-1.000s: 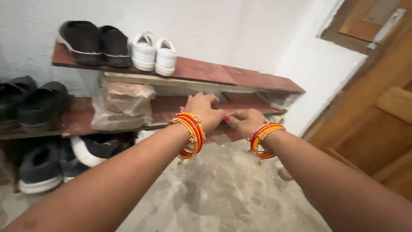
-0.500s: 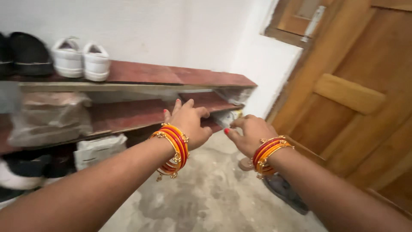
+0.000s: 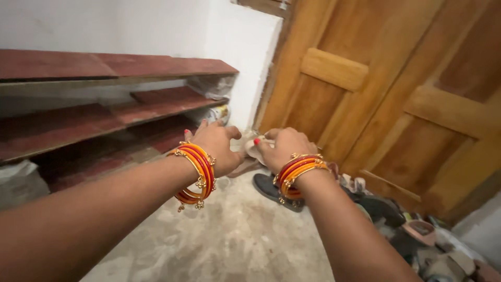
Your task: The person organizes a pile of shoes by picking up pairs from the floor and placing them on a wooden shoe rack. They handle black sneakers, white sneakers, and black formal shoes, arranging them neatly on the shelves.
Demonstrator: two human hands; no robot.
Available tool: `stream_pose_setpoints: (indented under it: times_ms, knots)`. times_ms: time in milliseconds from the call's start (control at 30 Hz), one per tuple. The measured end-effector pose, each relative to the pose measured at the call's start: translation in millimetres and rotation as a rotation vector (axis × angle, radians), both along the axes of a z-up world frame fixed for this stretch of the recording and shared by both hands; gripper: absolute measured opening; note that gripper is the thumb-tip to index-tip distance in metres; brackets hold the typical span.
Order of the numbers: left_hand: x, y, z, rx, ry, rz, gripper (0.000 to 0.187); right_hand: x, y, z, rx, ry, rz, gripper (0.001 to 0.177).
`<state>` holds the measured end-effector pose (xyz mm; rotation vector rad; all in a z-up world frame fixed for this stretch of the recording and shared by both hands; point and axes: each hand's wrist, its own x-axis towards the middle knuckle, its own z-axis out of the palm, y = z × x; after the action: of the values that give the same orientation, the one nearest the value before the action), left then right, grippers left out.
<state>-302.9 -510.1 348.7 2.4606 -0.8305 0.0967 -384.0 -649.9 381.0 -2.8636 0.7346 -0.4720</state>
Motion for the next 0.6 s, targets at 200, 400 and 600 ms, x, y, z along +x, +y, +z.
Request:
stream_pose_setpoints:
  times_ms: [200, 400, 600]
  knots:
    - [-13.8, -74.9, -8.2, -0.030, -0.032, -0.067, 0.055, -33.2, -87.2, 12.7, 0.017, -0.069, 0.037, 0.046]
    - [-14.3, -142.6, -15.9, -0.021, -0.095, -0.193, 0.047, -63.3, -161.4, 12.9, 0.149, -0.019, 0.002, 0.047]
    - [-34.2, -193.2, -13.3, 0.026, -0.085, -0.195, 0.046, -90.5, -230.5, -8.5, 0.260, -0.071, 0.004, 0.049]
